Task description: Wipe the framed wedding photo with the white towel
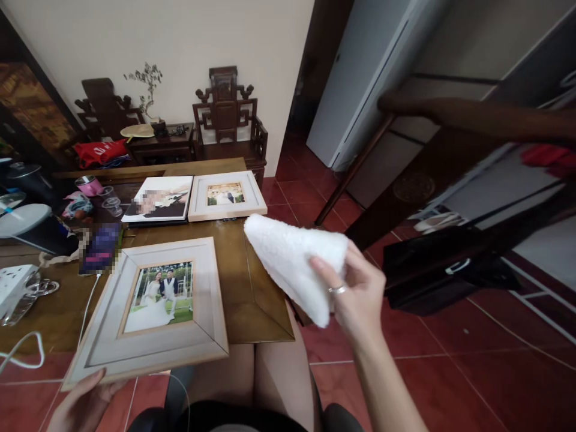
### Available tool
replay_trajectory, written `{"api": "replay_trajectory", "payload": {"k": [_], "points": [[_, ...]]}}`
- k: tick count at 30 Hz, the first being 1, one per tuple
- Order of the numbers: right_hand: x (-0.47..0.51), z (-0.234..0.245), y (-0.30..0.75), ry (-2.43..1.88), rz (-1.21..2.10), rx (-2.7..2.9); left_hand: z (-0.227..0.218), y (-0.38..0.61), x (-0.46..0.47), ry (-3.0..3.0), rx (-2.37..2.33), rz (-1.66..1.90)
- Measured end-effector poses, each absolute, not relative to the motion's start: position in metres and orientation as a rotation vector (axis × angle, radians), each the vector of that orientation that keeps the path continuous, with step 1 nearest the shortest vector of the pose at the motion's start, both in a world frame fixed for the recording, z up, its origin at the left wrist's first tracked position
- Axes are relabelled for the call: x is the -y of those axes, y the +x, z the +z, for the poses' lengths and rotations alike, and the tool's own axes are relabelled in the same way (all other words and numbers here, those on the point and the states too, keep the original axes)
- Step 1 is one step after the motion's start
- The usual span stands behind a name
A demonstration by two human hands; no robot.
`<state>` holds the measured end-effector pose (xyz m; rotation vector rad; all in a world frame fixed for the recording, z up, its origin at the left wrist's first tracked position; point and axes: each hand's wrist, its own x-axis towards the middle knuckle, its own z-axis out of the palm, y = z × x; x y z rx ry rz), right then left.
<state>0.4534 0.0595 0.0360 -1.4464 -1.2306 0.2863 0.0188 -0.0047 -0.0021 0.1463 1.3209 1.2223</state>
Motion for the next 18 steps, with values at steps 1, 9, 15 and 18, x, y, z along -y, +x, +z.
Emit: {"api": "replay_trajectory", "payload": {"k": [1, 9, 15, 18], "points": [[-0.059, 0.043, 0.461, -1.404, 0.344, 1.094, -0.002, 0.021, 0.004, 0.162, -1.303, 1.201], [-0.069, 0.075, 0.483, -1.323, 0.312, 1.027, 0.013, 0.047, -0.009, 0.239, -1.321, 1.144], [-0.075, 0.077, 0.471, -1.304, 0.271, 1.153, 0.018, 0.064, -0.022, 0.357, -1.406, 1.145], [-0.07, 0.083, 0.447, -1.306, 0.039, 1.432, 0.026, 0.077, -0.024, 0.501, -1.459, 1.228]]}}
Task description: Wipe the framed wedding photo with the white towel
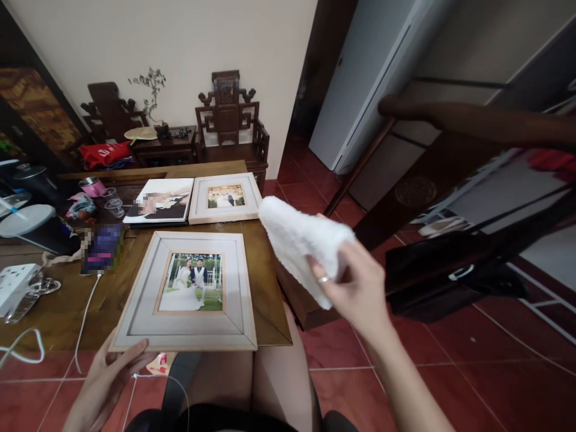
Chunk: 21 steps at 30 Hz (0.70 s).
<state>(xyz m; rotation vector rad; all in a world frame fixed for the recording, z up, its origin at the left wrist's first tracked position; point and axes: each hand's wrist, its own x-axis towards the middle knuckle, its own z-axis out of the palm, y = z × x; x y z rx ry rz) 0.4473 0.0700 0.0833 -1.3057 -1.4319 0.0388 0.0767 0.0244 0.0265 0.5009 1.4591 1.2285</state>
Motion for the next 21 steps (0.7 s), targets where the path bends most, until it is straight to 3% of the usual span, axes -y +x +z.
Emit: {"api": "replay_trajectory", "payload": {"k": [5, 12, 15, 18, 21], "points": [[-0.068, 0.063, 0.396, -1.066, -0.169, 2.067, 0.039, 0.077, -0.034, 0.882, -1.575, 1.004], [-0.082, 0.003, 0.371, -1.306, -0.069, 2.433, 0.035, 0.045, -0.061, 1.641, -1.858, 0.428], [-0.083, 0.001, 0.371, -1.328, -0.038, 2.437, 0.02, 0.044, -0.084, 1.884, -1.928, 0.639], [-0.082, 0.002, 0.372, -1.319, -0.039, 2.421, 0.005, 0.055, -0.112, 2.149, -1.699, 0.888], [-0.084, 0.002, 0.374, -1.325, -0.037, 2.371, 0.001, 0.067, -0.131, 2.353, -1.484, 0.913]]}}
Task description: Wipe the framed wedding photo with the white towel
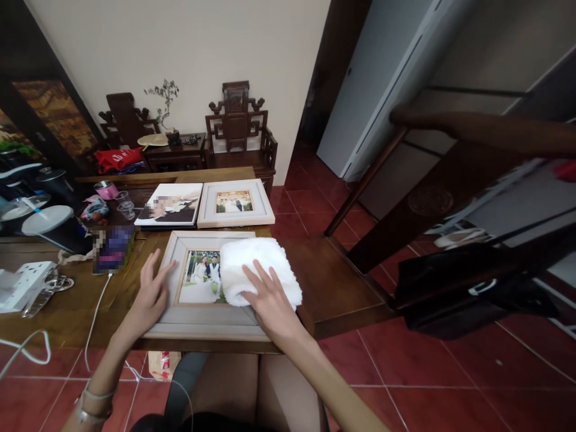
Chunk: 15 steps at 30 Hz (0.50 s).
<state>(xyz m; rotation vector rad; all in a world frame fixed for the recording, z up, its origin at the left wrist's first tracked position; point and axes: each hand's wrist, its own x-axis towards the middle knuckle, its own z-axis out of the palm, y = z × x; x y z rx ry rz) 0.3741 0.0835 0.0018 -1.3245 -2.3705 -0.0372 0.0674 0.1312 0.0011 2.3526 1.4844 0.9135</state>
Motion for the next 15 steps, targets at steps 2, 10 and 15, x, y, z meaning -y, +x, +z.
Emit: {"api": "replay_trajectory", "payload": {"k": [2, 10, 15], "points": [[-0.085, 0.002, 0.376, -1.324, -0.038, 2.339, 0.004, 0.072, -0.138, 2.432, -1.364, 0.853], [-0.092, 0.004, 0.383, -1.345, -0.025, 2.314, 0.008, 0.081, -0.151, 2.438, -1.306, 0.733], [-0.113, 0.032, 0.369, -1.346, -0.168, 2.101, -0.006, 0.085, -0.155, 2.443, -1.237, 0.839]]}}
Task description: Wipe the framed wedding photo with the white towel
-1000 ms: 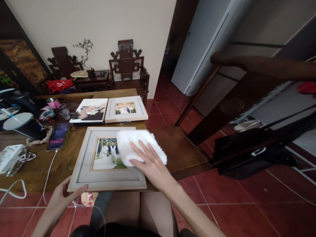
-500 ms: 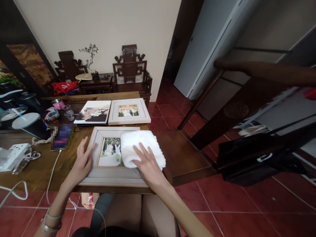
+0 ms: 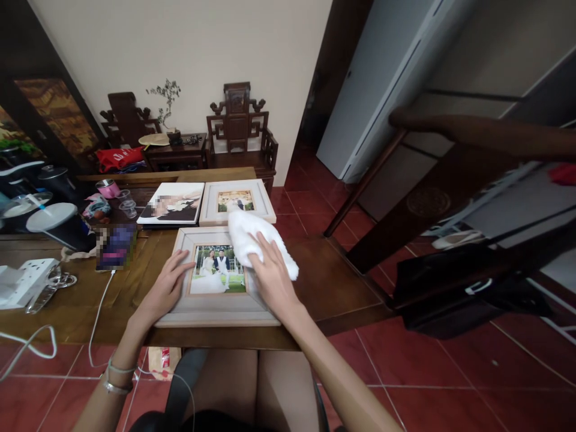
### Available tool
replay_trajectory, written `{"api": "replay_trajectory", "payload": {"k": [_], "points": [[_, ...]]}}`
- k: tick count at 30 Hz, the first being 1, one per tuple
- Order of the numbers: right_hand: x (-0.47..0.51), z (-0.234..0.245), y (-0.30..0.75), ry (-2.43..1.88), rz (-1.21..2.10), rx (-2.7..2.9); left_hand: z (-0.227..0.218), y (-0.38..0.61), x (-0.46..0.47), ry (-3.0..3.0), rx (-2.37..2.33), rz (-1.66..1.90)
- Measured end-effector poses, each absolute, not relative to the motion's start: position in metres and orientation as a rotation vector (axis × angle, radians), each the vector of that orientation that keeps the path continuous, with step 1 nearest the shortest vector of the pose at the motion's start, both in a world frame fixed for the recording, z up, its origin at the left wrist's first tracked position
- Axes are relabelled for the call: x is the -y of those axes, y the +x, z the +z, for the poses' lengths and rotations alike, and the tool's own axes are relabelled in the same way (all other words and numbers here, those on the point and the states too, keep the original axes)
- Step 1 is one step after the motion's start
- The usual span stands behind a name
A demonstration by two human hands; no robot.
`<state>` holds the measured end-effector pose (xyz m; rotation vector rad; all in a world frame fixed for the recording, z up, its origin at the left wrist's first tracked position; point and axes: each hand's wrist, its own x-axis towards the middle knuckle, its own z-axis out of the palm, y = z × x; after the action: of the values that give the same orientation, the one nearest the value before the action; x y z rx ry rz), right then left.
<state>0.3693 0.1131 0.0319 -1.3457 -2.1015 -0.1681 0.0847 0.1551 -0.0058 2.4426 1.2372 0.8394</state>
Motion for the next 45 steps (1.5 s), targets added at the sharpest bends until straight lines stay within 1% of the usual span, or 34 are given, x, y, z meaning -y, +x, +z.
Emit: {"api": "replay_trajectory", "payload": {"k": [2, 5, 9, 11, 14, 20, 24, 30, 33, 37, 41, 45], "points": [[-0.129, 0.048, 0.353, -1.258, -0.258, 2.127, -0.009, 0.085, -0.154, 2.445, -1.218, 0.855], [-0.159, 0.059, 0.318, -1.133, -0.301, 2.372, -0.01, 0.085, -0.153, 2.462, -1.199, 0.874], [-0.197, 0.039, 0.282, -1.186, -0.241, 2.659, -0.011, 0.084, -0.154, 2.482, -1.181, 0.903], [-0.209, 0.024, 0.282, -1.258, -0.223, 2.654, -0.012, 0.084, -0.155, 2.489, -1.17, 0.917], [-0.214, 0.011, 0.308, -1.371, -0.21, 2.602, -0.012, 0.084, -0.155, 2.491, -1.187, 0.906], [-0.189, 0.027, 0.384, -1.58, -0.197, 2.509, -0.01, 0.088, -0.153, 2.43, -1.276, 0.937], [-0.156, 0.037, 0.394, -1.57, -0.147, 2.55, -0.011, 0.089, -0.153, 2.414, -1.284, 0.936], [-0.071, 0.052, 0.387, -1.413, 0.156, 2.608, -0.012, 0.091, -0.153, 2.414, -1.37, 0.971], [-0.044, 0.063, 0.386, -1.406, 0.203, 2.622, -0.013, 0.092, -0.154, 2.399, -1.388, 0.981], [-0.039, 0.076, 0.37, -1.349, 0.183, 2.618, -0.012, 0.092, -0.157, 2.356, -1.383, 0.996], [-0.047, 0.082, 0.326, -1.273, 0.2, 2.659, -0.011, 0.091, -0.157, 2.284, -1.362, 1.003], [-0.054, 0.063, 0.282, -1.239, 0.219, 2.75, -0.009, 0.09, -0.156, 2.263, -1.357, 0.984]]}}
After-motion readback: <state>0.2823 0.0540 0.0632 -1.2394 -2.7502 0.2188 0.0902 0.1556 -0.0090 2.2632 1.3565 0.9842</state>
